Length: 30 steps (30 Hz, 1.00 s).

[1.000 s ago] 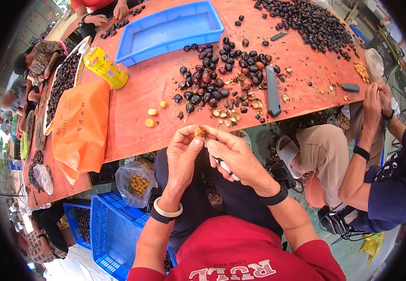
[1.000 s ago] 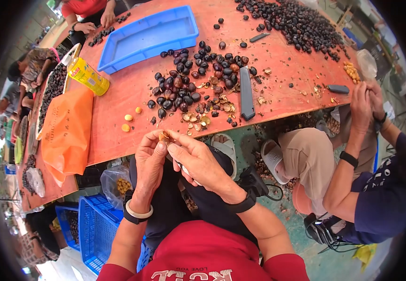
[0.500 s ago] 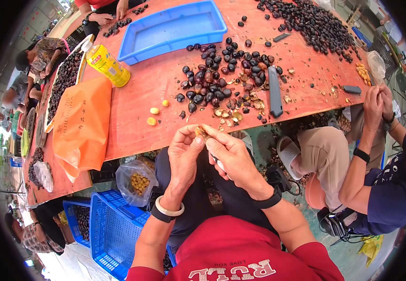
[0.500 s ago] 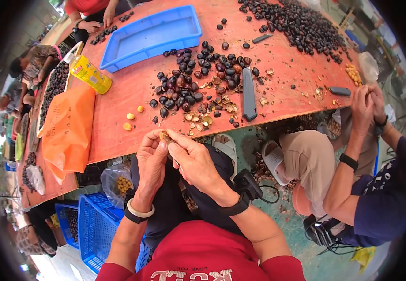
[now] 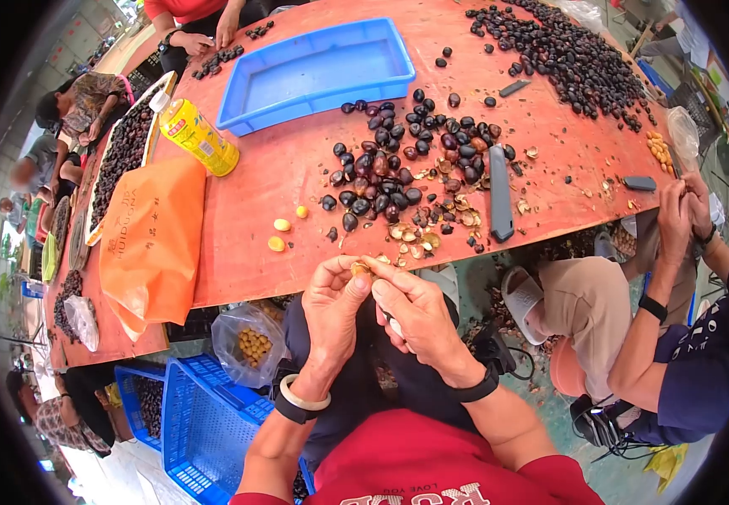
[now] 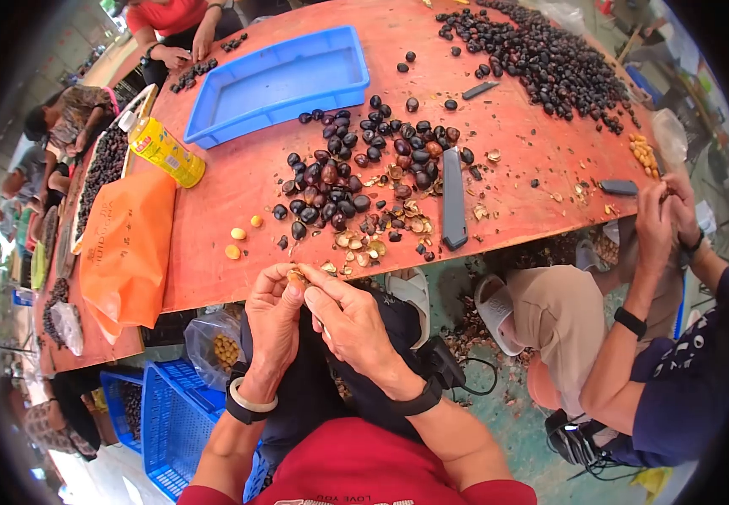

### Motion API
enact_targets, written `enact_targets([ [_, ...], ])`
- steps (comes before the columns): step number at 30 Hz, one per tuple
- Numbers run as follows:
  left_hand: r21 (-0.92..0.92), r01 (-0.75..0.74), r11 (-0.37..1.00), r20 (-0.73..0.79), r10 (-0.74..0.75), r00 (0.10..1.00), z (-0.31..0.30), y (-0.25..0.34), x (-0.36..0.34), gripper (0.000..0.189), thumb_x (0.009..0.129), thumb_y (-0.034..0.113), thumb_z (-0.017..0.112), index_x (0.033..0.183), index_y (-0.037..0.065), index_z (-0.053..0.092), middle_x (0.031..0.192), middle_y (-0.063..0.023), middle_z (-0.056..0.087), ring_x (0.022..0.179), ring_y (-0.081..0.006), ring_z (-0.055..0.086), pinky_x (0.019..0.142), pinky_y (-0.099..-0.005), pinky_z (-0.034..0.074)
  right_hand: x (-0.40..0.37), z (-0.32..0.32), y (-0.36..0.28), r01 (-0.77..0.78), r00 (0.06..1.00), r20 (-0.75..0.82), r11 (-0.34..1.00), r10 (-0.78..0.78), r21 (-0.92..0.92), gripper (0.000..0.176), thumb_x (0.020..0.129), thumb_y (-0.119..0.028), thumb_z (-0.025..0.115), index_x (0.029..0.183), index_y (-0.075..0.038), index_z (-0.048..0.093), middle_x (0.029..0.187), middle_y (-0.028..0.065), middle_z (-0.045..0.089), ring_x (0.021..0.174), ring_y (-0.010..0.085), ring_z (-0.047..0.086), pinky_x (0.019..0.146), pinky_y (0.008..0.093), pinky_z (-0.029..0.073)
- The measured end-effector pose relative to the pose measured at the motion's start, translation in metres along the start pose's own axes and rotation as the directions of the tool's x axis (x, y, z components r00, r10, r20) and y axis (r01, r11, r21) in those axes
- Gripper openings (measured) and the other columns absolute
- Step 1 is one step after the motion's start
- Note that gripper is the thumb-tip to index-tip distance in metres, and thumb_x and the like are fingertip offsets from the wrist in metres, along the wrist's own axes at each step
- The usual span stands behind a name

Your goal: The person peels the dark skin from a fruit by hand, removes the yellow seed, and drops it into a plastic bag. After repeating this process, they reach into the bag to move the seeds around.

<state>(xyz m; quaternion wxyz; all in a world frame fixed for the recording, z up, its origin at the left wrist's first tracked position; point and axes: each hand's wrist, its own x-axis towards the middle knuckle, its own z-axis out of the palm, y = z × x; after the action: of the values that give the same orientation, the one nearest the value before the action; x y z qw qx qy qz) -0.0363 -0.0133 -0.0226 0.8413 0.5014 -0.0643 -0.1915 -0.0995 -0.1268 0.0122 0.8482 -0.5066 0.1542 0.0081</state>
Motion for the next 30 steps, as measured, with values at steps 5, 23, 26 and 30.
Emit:
enact_targets([
  [5, 0.028, -0.075, 0.997, -0.041, 0.076, 0.996, 0.005, -0.005, 0.002, 0.026, 0.082, 0.004, 0.065, 0.105, 0.001, 0.054, 0.099, -0.0058, 0.060, 0.088, -0.0099, 0.055, 0.080, -0.0239, 0.046, 0.012, 0.000, -0.004, -0.084, 0.995, -0.046, 0.986, 0.091, 0.142, 0.038, 0.093, -0.021, 0.048, 0.128, -0.005, 0.047, 0.064, -0.0003, 0.048, 0.038, 0.0022, 0.038, 0.031, 0.0168, 0.030],
  [23, -0.365, 0.241, 0.899, 0.019, -0.252, 0.968, 0.004, 0.016, 0.031, 0.034, 0.091, 0.021, 0.053, 0.118, 0.003, 0.043, 0.112, -0.0107, 0.055, 0.107, -0.0285, 0.055, 0.090, -0.0399, 0.047, 0.008, -0.024, -0.017, -0.173, 0.970, 0.229, 0.891, 0.080, 0.421, 0.043, 0.095, -0.028, 0.043, 0.132, -0.005, 0.039, 0.058, 0.0045, 0.047, 0.035, 0.0060, 0.036, 0.031, 0.0185, 0.029],
  [26, -0.246, 0.191, 0.950, 0.010, -0.195, 0.981, 0.001, 0.012, 0.028, 0.035, 0.091, 0.019, 0.053, 0.120, 0.003, 0.042, 0.111, -0.0103, 0.055, 0.106, -0.0265, 0.056, 0.090, -0.0388, 0.047, 0.019, -0.022, -0.024, -0.061, 0.998, 0.037, 0.980, 0.056, 0.188, 0.046, 0.096, -0.024, 0.042, 0.137, -0.006, 0.032, 0.064, 0.0028, 0.049, 0.039, 0.0037, 0.037, 0.034, 0.0166, 0.030],
  [30, -0.067, 0.139, 0.988, -0.007, -0.140, 0.990, 0.000, 0.014, 0.024, 0.033, 0.090, 0.015, 0.055, 0.119, 0.001, 0.046, 0.106, -0.0089, 0.057, 0.098, -0.0187, 0.058, 0.088, -0.0348, 0.047, 0.027, -0.022, -0.029, -0.099, 0.986, 0.138, 0.993, 0.090, 0.059, 0.051, 0.095, -0.021, 0.045, 0.140, -0.008, 0.027, 0.068, 0.0014, 0.050, 0.041, 0.0025, 0.038, 0.037, 0.0159, 0.031],
])
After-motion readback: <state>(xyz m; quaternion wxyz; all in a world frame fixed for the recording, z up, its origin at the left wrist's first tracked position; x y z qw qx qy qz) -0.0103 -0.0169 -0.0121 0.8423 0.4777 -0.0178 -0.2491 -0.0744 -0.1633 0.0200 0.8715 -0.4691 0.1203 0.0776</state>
